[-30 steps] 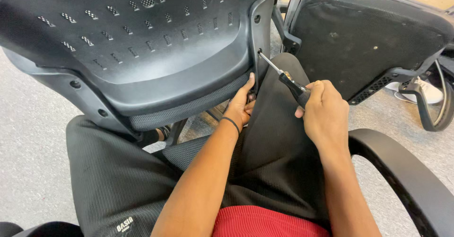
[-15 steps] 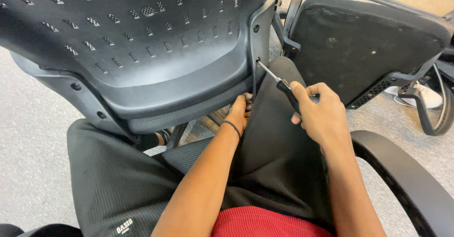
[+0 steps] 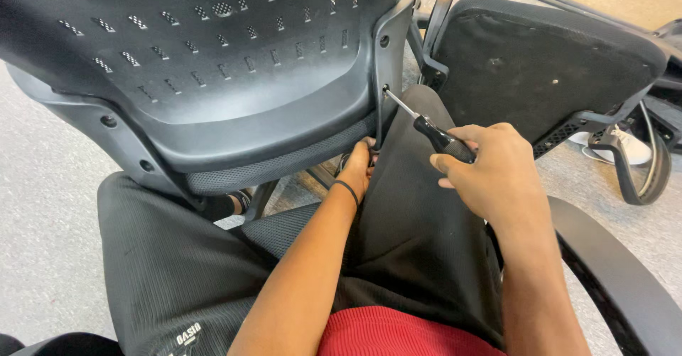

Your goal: The person uses a screwdriver to tighten screws on the underside of a black plastic chair seat, securing it to the chair frame. The person works on multiple screw locations around the seat perimeter.

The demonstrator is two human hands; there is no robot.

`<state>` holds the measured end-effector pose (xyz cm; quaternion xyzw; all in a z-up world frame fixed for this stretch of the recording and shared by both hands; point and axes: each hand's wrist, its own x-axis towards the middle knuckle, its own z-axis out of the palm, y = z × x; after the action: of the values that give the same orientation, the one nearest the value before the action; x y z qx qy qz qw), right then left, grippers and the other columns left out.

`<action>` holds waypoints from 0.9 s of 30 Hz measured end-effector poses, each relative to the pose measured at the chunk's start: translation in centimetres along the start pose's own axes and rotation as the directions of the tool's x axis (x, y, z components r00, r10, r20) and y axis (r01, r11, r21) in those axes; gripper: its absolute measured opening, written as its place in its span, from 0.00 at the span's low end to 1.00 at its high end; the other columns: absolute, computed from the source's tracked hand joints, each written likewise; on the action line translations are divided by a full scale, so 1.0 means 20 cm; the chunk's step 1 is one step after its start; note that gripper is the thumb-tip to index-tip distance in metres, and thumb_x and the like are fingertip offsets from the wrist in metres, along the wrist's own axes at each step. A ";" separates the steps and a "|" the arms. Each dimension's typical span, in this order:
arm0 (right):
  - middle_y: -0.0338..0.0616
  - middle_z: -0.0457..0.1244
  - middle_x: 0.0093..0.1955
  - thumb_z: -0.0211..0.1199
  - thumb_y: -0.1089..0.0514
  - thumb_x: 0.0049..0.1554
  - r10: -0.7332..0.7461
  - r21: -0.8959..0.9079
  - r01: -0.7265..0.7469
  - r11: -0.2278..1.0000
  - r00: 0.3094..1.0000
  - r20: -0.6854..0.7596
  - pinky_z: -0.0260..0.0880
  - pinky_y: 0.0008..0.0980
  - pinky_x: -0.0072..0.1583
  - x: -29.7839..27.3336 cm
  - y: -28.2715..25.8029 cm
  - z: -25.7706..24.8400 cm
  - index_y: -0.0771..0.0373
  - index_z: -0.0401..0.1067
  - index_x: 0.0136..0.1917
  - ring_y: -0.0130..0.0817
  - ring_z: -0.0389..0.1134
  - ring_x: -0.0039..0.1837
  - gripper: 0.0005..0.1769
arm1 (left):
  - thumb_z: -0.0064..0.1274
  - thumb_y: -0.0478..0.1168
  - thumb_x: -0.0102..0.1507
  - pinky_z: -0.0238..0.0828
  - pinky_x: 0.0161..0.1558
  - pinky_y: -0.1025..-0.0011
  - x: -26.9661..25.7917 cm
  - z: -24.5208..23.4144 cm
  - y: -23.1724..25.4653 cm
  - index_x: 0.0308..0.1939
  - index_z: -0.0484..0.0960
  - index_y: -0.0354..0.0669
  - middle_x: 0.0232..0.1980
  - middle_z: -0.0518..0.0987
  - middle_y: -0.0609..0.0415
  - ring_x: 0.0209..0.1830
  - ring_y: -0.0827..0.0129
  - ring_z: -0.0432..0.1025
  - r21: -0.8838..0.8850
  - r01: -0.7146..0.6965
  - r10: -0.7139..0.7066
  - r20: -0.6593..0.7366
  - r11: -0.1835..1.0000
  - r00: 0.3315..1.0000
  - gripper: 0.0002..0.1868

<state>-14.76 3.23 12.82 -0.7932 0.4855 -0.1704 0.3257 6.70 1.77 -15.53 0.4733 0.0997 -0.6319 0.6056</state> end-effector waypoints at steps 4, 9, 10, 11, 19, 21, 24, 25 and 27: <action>0.59 0.66 0.54 0.73 0.61 0.50 -0.160 -0.078 0.146 0.986 0.961 -0.227 0.74 0.37 0.43 -0.04 -0.07 0.00 0.72 0.73 0.64 0.43 0.74 0.39 0.29 | 0.46 0.49 0.62 0.37 0.11 0.77 -0.01 -0.01 0.01 0.22 0.70 0.50 0.15 0.61 0.65 0.08 0.78 0.44 -0.022 -0.024 0.024 0.001 0.999 1.000 0.16; 0.55 0.66 0.52 0.67 0.61 0.54 -0.049 0.155 0.096 0.983 0.959 -0.281 0.76 0.33 0.39 -0.06 -0.06 0.05 0.73 0.74 0.55 0.40 0.75 0.40 0.18 | 0.46 0.50 0.63 0.38 0.11 0.78 0.06 -0.02 -0.01 0.22 0.70 0.50 0.15 0.61 0.65 0.08 0.78 0.44 0.001 -0.037 0.037 -0.014 0.999 0.999 0.17; 0.54 0.67 0.50 0.66 0.60 0.54 -0.013 0.161 0.059 0.985 0.963 -0.270 0.76 0.33 0.38 -0.06 -0.05 0.06 0.72 0.75 0.54 0.41 0.76 0.39 0.16 | 0.46 0.51 0.63 0.38 0.11 0.78 0.07 -0.03 -0.02 0.22 0.70 0.51 0.15 0.62 0.65 0.08 0.78 0.44 0.014 -0.048 0.049 -0.026 0.999 0.998 0.17; 0.55 0.68 0.46 0.65 0.58 0.58 -0.059 0.097 0.095 0.991 0.944 -0.325 0.73 0.34 0.39 -0.06 -0.03 0.08 0.73 0.76 0.52 0.42 0.75 0.38 0.15 | 0.47 0.52 0.63 0.38 0.11 0.78 0.09 -0.03 -0.02 0.23 0.71 0.51 0.15 0.62 0.65 0.08 0.78 0.45 0.030 -0.062 0.063 -0.037 0.998 0.997 0.17; 0.46 0.63 0.27 0.46 0.46 0.68 0.389 0.578 -0.314 0.753 0.921 -0.007 0.58 0.42 0.34 0.03 0.08 0.18 0.72 0.76 0.35 0.37 0.58 0.28 0.32 | 0.47 0.54 0.64 0.41 0.12 0.79 0.11 -0.02 -0.02 0.26 0.71 0.51 0.17 0.65 0.64 0.09 0.78 0.50 0.019 -0.022 0.024 -0.106 1.000 0.994 0.17; 0.46 0.61 0.28 0.49 0.44 0.68 0.380 0.558 -0.322 0.765 0.925 0.012 0.59 0.40 0.34 0.04 0.09 0.16 0.72 0.73 0.38 0.35 0.56 0.28 0.31 | 0.47 0.54 0.64 0.39 0.11 0.78 0.10 -0.02 -0.02 0.23 0.70 0.52 0.15 0.63 0.65 0.08 0.77 0.47 0.012 -0.010 0.011 -0.083 1.000 0.996 0.18; 0.45 0.63 0.34 0.61 0.47 0.62 0.276 0.336 -0.235 0.912 0.958 -0.080 0.64 0.34 0.35 0.05 0.07 0.11 0.66 0.64 0.52 0.30 0.62 0.29 0.19 | 0.46 0.54 0.64 0.36 0.10 0.77 0.08 -0.02 -0.02 0.19 0.67 0.53 0.13 0.61 0.66 0.06 0.78 0.44 -0.022 0.033 -0.033 0.004 0.999 0.999 0.20; 0.45 0.65 0.36 0.66 0.50 0.59 0.218 0.218 -0.188 0.958 0.969 -0.120 0.66 0.31 0.35 0.04 0.06 0.09 0.63 0.60 0.59 0.29 0.65 0.30 0.23 | 0.46 0.54 0.64 0.36 0.11 0.77 0.08 -0.02 -0.02 0.19 0.67 0.53 0.13 0.61 0.67 0.07 0.78 0.44 -0.028 0.011 -0.011 0.013 1.000 1.000 0.20; 0.59 0.62 0.43 0.69 0.58 0.54 -0.414 -0.146 0.387 0.910 0.842 -0.346 0.69 0.31 0.39 0.02 0.03 0.06 0.66 0.61 0.58 0.40 0.65 0.38 0.24 | 0.45 0.53 0.64 0.36 0.10 0.77 0.07 -0.02 -0.02 0.19 0.67 0.52 0.13 0.62 0.66 0.07 0.78 0.44 -0.080 0.025 -0.016 0.113 0.996 0.993 0.20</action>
<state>-14.36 3.07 11.56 -0.8416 0.3673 -0.3635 0.1575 6.79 1.27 -16.89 0.4108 0.0960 -0.6592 0.6225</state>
